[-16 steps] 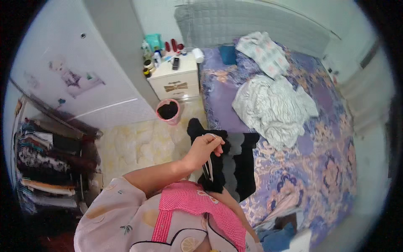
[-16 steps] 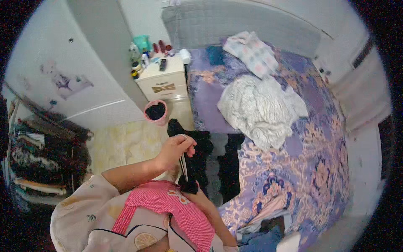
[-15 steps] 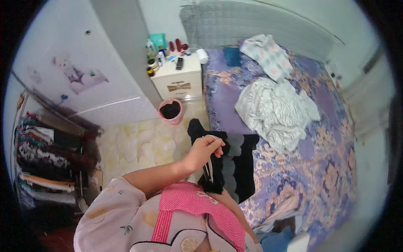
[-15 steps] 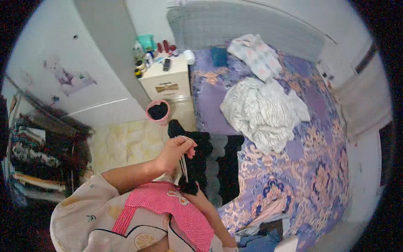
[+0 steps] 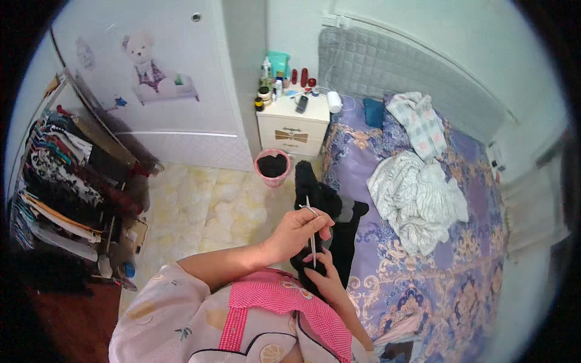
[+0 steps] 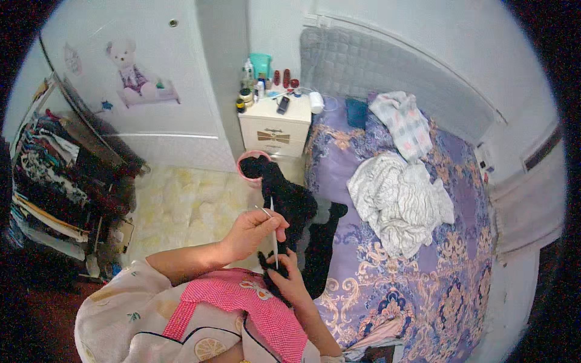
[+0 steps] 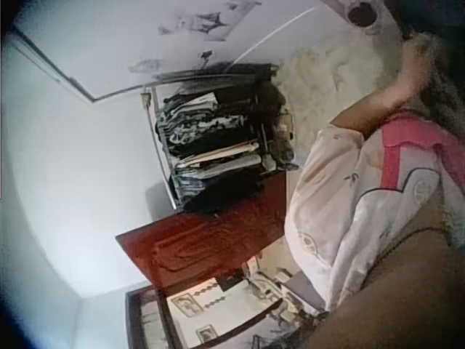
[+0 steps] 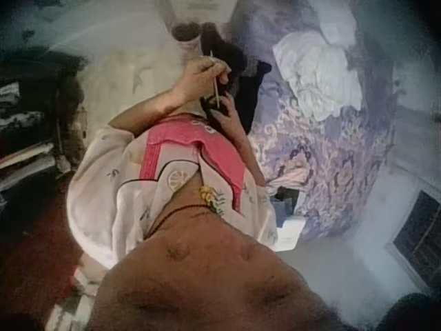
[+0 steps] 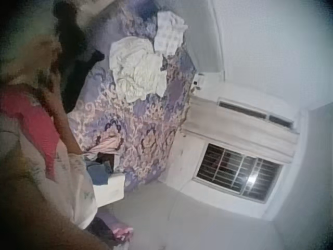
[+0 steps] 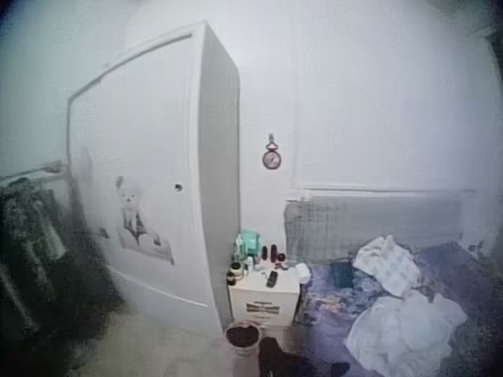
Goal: The person repeatedly takes garments from a clothing rack, removes them from hangers, and then re-hangs them. The person handles several different tops and dresses, placing them back on the rack after briefly holding them.
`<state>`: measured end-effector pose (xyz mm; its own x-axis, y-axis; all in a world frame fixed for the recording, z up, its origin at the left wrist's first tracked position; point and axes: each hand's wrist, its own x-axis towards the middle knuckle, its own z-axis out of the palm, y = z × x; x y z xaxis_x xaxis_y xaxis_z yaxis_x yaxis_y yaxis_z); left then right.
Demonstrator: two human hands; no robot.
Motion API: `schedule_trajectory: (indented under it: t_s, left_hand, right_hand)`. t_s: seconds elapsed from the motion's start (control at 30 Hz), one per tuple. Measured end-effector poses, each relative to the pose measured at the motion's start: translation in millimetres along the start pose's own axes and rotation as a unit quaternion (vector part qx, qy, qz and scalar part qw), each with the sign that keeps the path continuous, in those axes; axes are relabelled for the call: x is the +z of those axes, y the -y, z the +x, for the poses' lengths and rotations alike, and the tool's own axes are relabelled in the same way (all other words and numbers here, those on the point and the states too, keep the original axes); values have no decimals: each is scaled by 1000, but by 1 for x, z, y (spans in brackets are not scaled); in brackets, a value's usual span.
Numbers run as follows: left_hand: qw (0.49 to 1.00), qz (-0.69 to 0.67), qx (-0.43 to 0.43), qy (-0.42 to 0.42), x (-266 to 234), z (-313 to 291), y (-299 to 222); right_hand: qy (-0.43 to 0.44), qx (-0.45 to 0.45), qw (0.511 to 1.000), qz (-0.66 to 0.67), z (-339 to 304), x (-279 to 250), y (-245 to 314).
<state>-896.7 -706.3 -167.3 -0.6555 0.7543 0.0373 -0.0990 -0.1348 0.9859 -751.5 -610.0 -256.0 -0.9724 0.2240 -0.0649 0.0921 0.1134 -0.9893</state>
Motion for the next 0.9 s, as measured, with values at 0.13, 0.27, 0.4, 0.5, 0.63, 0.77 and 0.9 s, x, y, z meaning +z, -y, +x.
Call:
schedule_trajectory:
  t_s: [0.13,0.27,0.4,0.5,0.63,0.77,0.9]
  left_hand:
    - [999,2,19,-51,-59,-29,-21]
    - [994,-48,34,-88,-124,-73,-33]
    - [989,-78,58,-107,-183,-117,-53]
    - [985,-50,98,-136,-223,-147,-65]
    - [976,-19,146,-163,-277,-189,-80]
    - [960,-15,179,-215,-326,-238,-96]
    - [932,-21,226,-283,-365,-276,-101]
  right_hand:
    - [-20,-30,999,-32,18,56,7]
    - [31,-57,994,-88,34,113,27]
    - [87,-92,987,-102,55,172,34]
    - [138,-30,989,-33,67,223,68]
    - [203,61,977,26,89,273,73]
    - [254,-34,966,32,113,333,90]
    - [342,-154,927,-25,143,387,109]
